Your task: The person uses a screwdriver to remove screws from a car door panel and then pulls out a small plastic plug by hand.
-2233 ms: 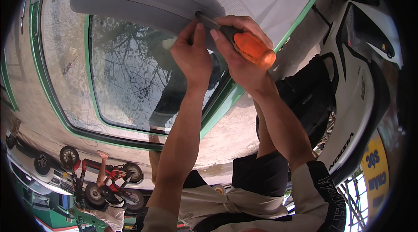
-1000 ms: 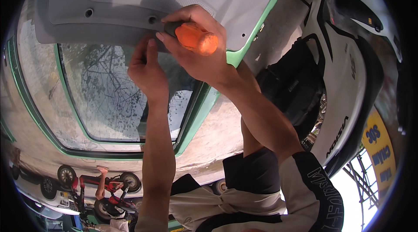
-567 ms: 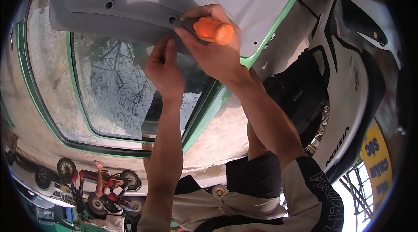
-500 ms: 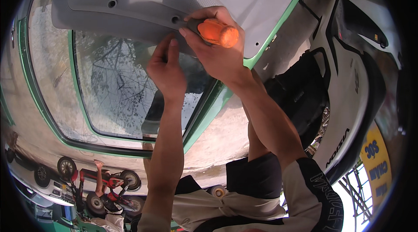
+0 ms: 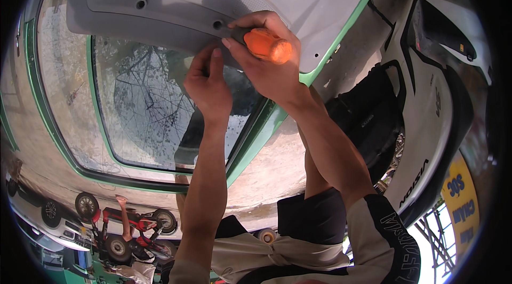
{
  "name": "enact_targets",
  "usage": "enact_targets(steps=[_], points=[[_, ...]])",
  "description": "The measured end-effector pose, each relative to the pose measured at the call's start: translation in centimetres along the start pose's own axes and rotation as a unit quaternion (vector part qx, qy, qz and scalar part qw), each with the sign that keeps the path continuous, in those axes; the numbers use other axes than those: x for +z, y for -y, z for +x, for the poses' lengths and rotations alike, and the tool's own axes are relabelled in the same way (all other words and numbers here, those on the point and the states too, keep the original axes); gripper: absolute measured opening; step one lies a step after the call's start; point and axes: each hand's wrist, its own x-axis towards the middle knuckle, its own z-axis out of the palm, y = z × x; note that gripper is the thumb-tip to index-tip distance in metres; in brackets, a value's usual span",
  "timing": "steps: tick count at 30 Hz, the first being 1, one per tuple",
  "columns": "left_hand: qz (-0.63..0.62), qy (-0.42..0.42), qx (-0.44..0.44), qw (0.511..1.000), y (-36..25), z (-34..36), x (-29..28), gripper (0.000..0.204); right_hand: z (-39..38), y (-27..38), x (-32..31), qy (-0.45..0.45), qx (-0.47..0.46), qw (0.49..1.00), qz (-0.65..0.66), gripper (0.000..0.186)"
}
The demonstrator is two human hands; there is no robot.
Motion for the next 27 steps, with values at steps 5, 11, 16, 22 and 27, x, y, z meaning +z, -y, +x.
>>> enact_targets(steps=[5, 11, 16, 22, 27], points=[[-0.008, -0.013, 0.018, 1.0, 0.5, -0.4, 0.3, 0.02, 0.1, -0.4, -0.2, 0.004, -0.023, 1.0, -0.002, 0.031], [-0.029, -0.011, -0.006, 1.0, 0.6, -0.6, -0.1, 0.018, 0.2, -0.4, 0.0, 0.002, -0.123, 0.992, -0.026, 0.032], [-0.009, 0.002, 0.002, 1.0, -0.1, -0.4, 0.1, 0.02, -0.1, -0.6, 0.2, 0.015, -0.153, 0.986, -0.06, 0.029], [-0.036, 0.019, 0.03, 0.999, -0.6, -0.5, 0.2, 0.02, -0.2, -0.3, 0.6, 0.005, -0.122, 0.992, -0.043, 0.028], [-0.033, 0.033, 0.01, 0.999, -0.2, -0.9, 0.0, 0.019, -0.2, -0.3, 0.5, -0.004, -0.124, 0.991, -0.057, 0.03]])
